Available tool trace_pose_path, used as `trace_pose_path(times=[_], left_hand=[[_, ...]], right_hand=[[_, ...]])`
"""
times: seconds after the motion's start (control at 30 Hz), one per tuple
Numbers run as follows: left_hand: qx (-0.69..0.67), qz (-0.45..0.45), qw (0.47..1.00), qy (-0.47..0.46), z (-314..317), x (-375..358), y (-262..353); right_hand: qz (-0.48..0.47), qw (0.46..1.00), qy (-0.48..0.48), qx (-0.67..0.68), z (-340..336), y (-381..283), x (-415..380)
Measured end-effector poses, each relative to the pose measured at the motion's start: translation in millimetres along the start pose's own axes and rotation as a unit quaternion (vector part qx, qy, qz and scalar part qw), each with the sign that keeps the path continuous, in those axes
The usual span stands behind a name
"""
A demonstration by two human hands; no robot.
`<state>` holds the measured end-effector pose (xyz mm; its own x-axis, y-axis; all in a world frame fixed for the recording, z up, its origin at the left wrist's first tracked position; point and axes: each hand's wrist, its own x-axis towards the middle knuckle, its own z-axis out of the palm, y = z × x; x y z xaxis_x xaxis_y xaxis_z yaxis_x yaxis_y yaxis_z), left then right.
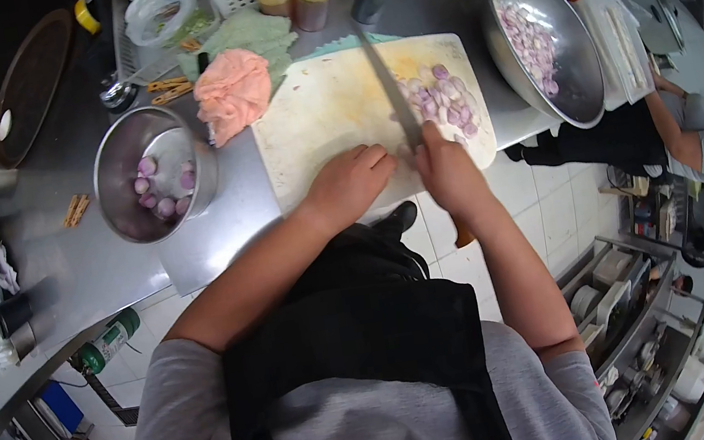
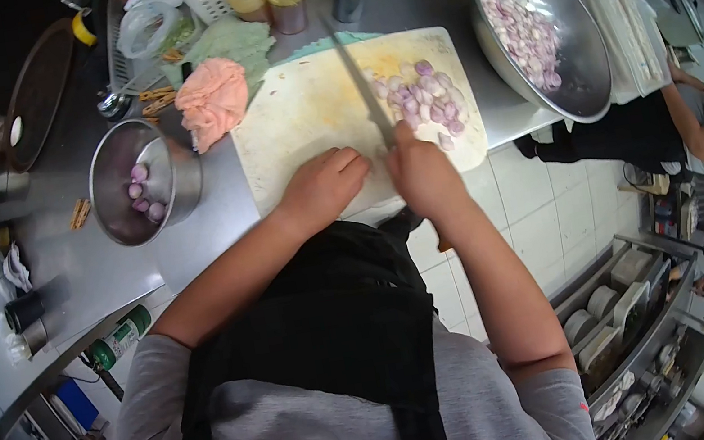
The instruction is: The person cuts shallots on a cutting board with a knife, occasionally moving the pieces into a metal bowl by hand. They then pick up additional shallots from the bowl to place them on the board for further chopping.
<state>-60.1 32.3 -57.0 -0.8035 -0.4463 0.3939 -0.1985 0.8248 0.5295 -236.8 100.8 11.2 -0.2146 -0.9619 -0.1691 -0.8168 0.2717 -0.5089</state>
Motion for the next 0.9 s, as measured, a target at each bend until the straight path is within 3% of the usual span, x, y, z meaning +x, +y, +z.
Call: trace_pose_path(times=[0.07, 0.17, 0.2, 0.3, 0.33, 0.37, 0.43, 0.47, 0.53, 0.63, 0.73, 0.9], left_hand=[[-0.012, -0.044, 0.999, 0.008, 3, 0, 1], [-0.035, -0.043, 0.994, 0.096, -32, 3, 23], [-0.026, -0.046, 0.994, 0.099, -55, 4, 26], [0.094, -0.107, 0.961, 0.238, -135, -15, 12], [0.066, -0.176, 0.956, 0.226, -169, -19, 2], [0.076, -0.307, 0.934, 0.167, -196, -26, -8], [0.18, -0.397, 0.9, -0.021, -221, -59, -46], [0.176, -0.388, 0.904, -0.021, -220, -68, -53], [0.291, -0.388, 0.861, -0.155, -214, -81, -56], [0.242, -0.444, 0.835, -0.218, -205, -77, -65], [0.141, -0.439, 0.861, -0.215, -202, -85, -87], [0.128, -0.406, 0.872, -0.243, -204, -85, -95]], right_hand=[[0.005, 1.0, 0.008, -0.01, -13, -1, 2], [0.023, 0.999, -0.031, 0.03, -26, -6, -10], [0.014, 0.999, -0.033, 0.032, -22, -8, -17], [-0.018, 0.996, -0.083, -0.033, -6, -5, -42], [-0.019, 0.994, -0.102, -0.04, 0, -6, -48], [-0.033, 0.992, -0.116, -0.044, 1, -6, -51], [-0.043, 0.993, -0.095, -0.053, 6, 9, -51], [-0.058, 0.993, -0.078, -0.063, 7, 17, -49], [-0.048, 0.994, -0.06, -0.081, -4, 29, -40], [0.004, 0.995, -0.035, -0.095, -20, 42, -25], [-0.011, 0.996, -0.015, -0.091, -26, 34, -24], [-0.07, 0.992, -0.089, -0.056, -11, 5, -44]])
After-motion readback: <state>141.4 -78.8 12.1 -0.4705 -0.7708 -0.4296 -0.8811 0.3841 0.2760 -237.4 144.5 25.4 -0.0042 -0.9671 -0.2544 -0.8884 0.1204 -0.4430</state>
